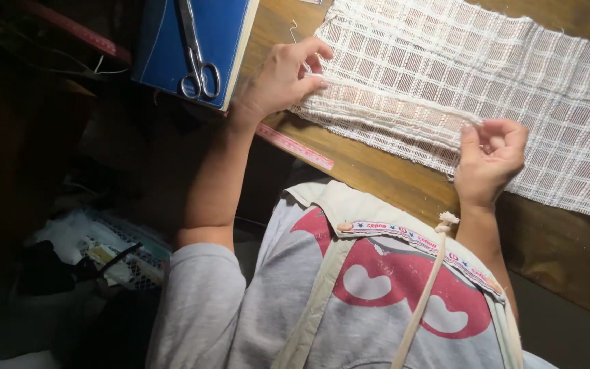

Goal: Preparing and folding fabric pieces on a workbench, including measuring and thread manipulation.

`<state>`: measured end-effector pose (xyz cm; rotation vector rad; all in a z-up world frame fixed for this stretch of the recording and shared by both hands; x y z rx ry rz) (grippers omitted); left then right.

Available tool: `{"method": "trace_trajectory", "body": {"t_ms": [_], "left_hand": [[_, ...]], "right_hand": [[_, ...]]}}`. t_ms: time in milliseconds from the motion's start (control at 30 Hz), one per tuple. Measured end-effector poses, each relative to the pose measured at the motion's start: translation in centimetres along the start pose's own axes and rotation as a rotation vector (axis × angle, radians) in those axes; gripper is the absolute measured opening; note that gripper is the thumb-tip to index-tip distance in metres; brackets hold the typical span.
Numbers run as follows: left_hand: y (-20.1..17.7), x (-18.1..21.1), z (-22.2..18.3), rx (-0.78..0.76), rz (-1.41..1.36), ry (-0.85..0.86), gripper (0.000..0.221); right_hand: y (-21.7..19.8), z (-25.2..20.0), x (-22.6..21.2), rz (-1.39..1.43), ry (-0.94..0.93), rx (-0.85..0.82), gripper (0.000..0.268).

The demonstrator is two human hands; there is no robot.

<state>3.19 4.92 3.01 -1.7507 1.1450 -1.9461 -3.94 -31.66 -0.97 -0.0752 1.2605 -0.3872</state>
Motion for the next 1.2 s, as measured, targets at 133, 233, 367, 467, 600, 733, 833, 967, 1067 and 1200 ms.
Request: {"method": "trace_trajectory", "body": {"t_ms": [133,233,367,467,600,733,833,967,1067,1200], "left_hand": [[0.4,-0.7,-0.4,0.043,-0.012,-0.115,0.037],[0.5,-1.4,-0.9,0.092,-0.068,-0.012,0.026],[0.6,-1.7,-1.3,0.166,0.028,0.037,0.016],[1.7,-2.2,-0.9,0.167,0.146,0.109,0.019],[2.3,-1.9,-0.9,0.151,0.316,0.147,0.031],[2.2,-0.3,-1.6,0.238,0.498,0.230,0.011],[3.1,-0.5,-2.1,0.171,0.419,0.122,0.063],[2.1,-0.6,-1.9,0.138,0.226,0.140,0.049],[1.5,-0.8,-1.4,0.114,0.174,0.215,0.027],[1.0,-0.9,-0.8,0.025,0.146,0.202,0.025]], "right_hand": [[0.3,-0.8,0.1,-0.176,0.005,-0.028,0.028],[0.1,-1.0,0.4,-0.133,-0.025,-0.061,0.031],[0.1,-1.3,0.4,-0.114,-0.059,-0.077,0.031],[0.1,-1.7,1.0,-0.142,-0.026,-0.092,0.032],[0.1,-1.8,1.5,-0.160,-0.156,-0.113,0.023],[0.4,-1.5,-0.3,-0.278,-0.218,-0.185,0.017],[0.5,-1.5,-0.6,-0.336,-0.186,-0.215,0.049],[0.5,-1.6,-0.2,-0.291,-0.156,-0.238,0.049],[0.0,-1.8,0.8,-0.230,-0.180,-0.251,0.045],[-0.1,-2.3,0.0,-0.189,-0.191,-0.264,0.037]]}}
Point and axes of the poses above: each hand's wrist, its own z-axis towards the middle knuckle, its own y-axis out of the palm, x = y × z, the point moved 2 cm from there along z, towards the middle knuckle, and after that the axes turned 7 degrees about z, right-handed, at the moved point
